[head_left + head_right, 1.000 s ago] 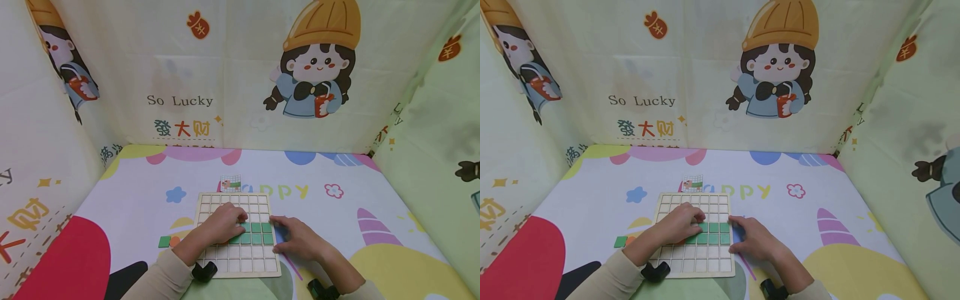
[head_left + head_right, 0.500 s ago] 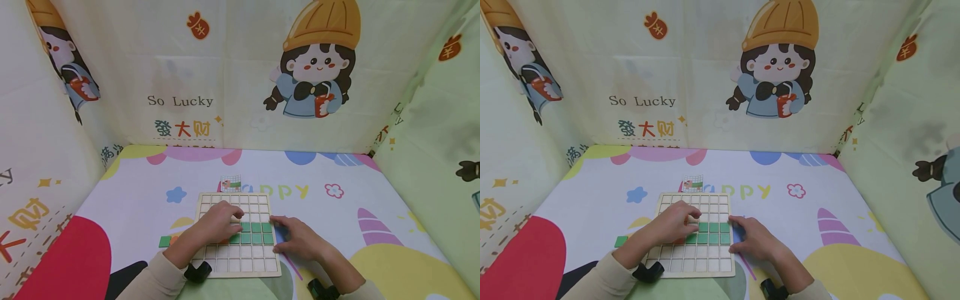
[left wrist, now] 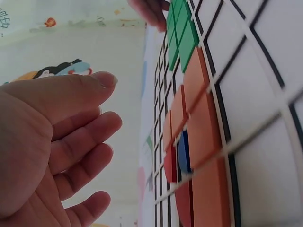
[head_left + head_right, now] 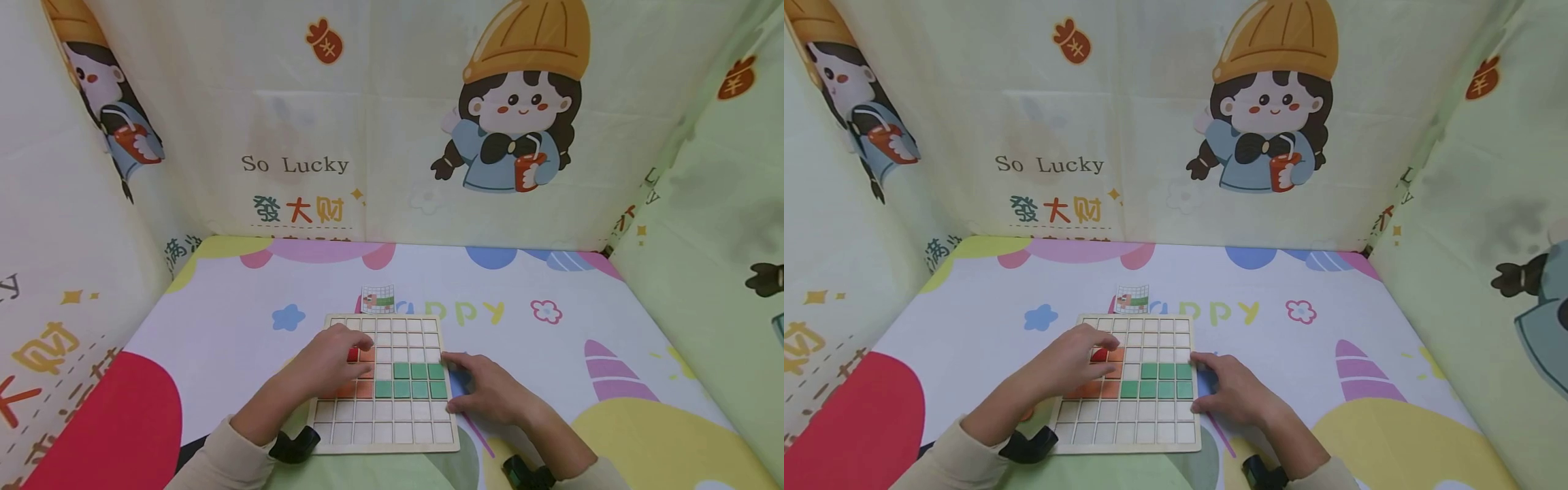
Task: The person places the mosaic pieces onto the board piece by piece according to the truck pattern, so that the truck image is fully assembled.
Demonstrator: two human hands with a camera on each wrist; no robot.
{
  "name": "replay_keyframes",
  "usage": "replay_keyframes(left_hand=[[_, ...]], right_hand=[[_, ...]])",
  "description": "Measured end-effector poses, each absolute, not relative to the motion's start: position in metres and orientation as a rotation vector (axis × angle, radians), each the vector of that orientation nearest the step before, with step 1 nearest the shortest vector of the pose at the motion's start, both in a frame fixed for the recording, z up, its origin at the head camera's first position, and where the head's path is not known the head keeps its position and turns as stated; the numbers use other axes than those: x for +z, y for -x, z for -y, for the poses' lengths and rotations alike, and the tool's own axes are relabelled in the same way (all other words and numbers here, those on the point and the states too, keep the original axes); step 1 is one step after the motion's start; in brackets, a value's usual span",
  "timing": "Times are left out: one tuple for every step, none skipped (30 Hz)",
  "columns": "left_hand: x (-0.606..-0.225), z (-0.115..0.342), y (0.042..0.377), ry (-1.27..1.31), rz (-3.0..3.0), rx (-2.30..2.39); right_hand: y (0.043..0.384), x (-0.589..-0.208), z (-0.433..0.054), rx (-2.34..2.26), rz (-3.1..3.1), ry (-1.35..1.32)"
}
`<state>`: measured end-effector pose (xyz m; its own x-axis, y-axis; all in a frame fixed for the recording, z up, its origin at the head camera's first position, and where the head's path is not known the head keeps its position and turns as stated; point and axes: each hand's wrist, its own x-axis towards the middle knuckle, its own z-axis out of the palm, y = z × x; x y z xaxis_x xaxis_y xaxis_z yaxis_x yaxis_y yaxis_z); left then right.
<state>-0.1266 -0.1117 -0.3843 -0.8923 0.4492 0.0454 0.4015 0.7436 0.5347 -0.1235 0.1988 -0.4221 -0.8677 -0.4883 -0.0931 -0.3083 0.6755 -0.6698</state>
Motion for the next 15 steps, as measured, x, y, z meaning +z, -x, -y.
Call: replay_keyframes(left_hand=[[-0.384, 0.113, 0.126, -0.682, -2.857, 0.839], [-0.384, 0.115, 0.125, -0.661, -2.861, 0.837], [-0.383, 0.117, 0.124, -0.647, -2.865, 0.834], [-0.383, 0.119, 0.123, -0.638, -2.873, 0.829], [-0.383, 0.121, 0.122, -0.631, -2.88, 0.826], [-0.383, 0.123, 0.121, -0.631, -2.887, 0.823], [-0.383, 0.125, 0.12, -0.639, -2.895, 0.82], [-0.383, 0.127, 0.118, -0.645, -2.904, 0.816], [-0.383, 0.13, 0.117, -0.647, -2.914, 0.812], [-0.383, 0.132, 0.116, -0.64, -2.926, 0.809], [-0.383, 0.134, 0.115, -0.623, -2.935, 0.807], [-0.383, 0.136, 0.113, -0.605, -2.945, 0.804], [-0.383, 0.139, 0.112, -0.587, -2.951, 0.805], [-0.383, 0.141, 0.111, -0.567, -2.955, 0.805], [-0.383, 0.143, 0.109, -0.55, -2.959, 0.801]], right_hand=[[0.124, -0.422, -0.199, -0.98, -2.625, 0.634], [0.124, -0.422, -0.199, -0.979, -2.625, 0.632], [0.124, -0.423, -0.199, -0.979, -2.625, 0.63], [0.124, -0.423, -0.199, -0.98, -2.624, 0.628], [0.124, -0.423, -0.199, -0.983, -2.623, 0.627], [0.124, -0.423, -0.199, -0.985, -2.621, 0.627], [0.124, -0.423, -0.199, -0.987, -2.619, 0.627], [0.124, -0.424, -0.199, -0.987, -2.62, 0.63], [0.124, -0.424, -0.199, -0.988, -2.621, 0.632], [0.124, -0.424, -0.199, -0.988, -2.62, 0.635], [0.124, -0.424, -0.199, -0.99, -2.62, 0.639], [0.125, -0.424, -0.199, -0.99, -2.621, 0.642], [0.125, -0.424, -0.199, -0.988, -2.622, 0.645], [0.125, -0.425, -0.199, -0.988, -2.623, 0.647], [0.125, -0.425, -0.199, -0.985, -2.625, 0.648]])
